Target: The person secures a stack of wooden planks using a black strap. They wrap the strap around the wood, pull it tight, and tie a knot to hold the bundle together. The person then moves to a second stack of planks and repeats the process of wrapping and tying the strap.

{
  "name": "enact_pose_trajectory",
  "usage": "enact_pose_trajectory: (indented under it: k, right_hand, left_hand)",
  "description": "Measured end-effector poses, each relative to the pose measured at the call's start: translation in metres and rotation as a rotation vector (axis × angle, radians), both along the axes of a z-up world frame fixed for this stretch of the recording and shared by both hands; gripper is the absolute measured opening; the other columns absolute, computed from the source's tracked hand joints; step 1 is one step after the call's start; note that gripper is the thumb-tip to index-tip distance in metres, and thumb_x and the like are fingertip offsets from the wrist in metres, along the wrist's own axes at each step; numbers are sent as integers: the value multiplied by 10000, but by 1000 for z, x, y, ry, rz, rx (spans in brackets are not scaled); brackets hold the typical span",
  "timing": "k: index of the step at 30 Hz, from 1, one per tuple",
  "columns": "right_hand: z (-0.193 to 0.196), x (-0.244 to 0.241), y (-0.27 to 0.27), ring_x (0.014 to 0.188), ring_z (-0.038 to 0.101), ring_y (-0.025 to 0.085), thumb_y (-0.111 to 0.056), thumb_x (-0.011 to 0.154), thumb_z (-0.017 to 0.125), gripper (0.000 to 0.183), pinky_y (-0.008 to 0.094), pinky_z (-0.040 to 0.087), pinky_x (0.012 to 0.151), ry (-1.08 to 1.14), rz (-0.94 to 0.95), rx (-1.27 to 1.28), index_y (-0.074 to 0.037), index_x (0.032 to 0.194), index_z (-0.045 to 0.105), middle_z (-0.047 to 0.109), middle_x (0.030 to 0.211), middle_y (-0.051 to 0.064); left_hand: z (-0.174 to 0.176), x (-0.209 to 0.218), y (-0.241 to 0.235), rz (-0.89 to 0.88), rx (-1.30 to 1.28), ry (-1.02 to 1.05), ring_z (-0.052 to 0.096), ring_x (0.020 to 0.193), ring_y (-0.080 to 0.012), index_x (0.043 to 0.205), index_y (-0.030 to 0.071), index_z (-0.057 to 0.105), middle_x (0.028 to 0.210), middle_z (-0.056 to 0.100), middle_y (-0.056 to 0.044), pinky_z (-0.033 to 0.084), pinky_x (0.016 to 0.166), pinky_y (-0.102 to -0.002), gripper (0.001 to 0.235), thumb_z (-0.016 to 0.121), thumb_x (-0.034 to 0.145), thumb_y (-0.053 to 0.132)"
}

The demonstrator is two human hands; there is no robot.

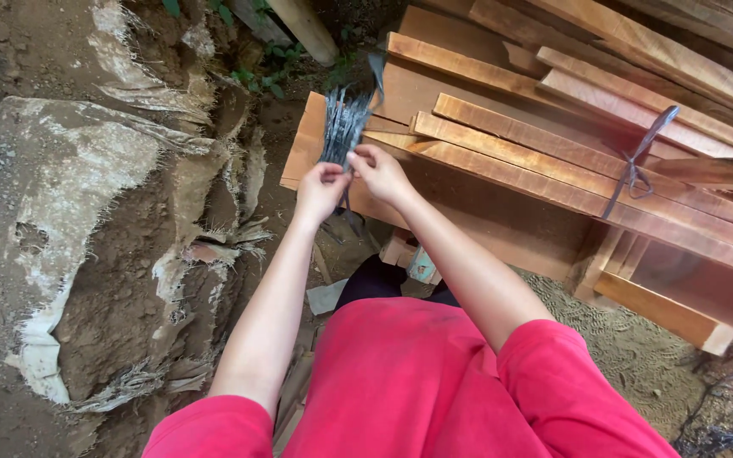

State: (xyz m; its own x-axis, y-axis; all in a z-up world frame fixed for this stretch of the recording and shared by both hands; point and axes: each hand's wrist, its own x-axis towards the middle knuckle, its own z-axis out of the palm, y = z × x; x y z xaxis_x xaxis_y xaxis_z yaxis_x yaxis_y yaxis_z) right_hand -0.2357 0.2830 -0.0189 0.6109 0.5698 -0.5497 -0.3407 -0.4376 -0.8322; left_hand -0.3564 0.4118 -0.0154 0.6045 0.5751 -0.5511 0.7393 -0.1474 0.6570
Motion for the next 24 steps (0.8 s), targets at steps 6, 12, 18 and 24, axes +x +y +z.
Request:
enact_pose_trajectory:
  k: [6,12,18,24]
  right_hand:
    - [95,49,-46,608,750,205,-194,1045,540,237,328,617,513,-135,42,56,-46,1050,725,712,645,77]
    - [188,135,-168,545,714,174,-119,1045,493,177,249,570,481,-48,61,34,-3,1108,611,676,814,58]
    - [237,178,-361,481,648,164,-132,1014,480,187,267,520,440,-200,251,-67,-20,1076,616,697,831,36]
    - [222,175,-572,455,556,112,-185,1043,549,165,254,458,418,-217,87,-3,-47,998,627,704,787,17]
  left_hand:
    - [82,28,-63,-132,-228,-253,748,856,-137,1028,175,783,932,794,-67,580,829,-294,215,861,849,264]
    - [122,109,-165,-117,-164,-533,580,690,-58,983,57,728,801,689,28,471,627,-199,163,704,963,217]
    - [181,165,-336,-212,24,-529,643,751,-91,1027,76,726,915,737,5,553,682,-239,212,684,958,272]
    - [229,220,-516,-542,-29,-385,664,793,-106,1068,84,714,953,740,-35,572,712,-258,178,631,993,223]
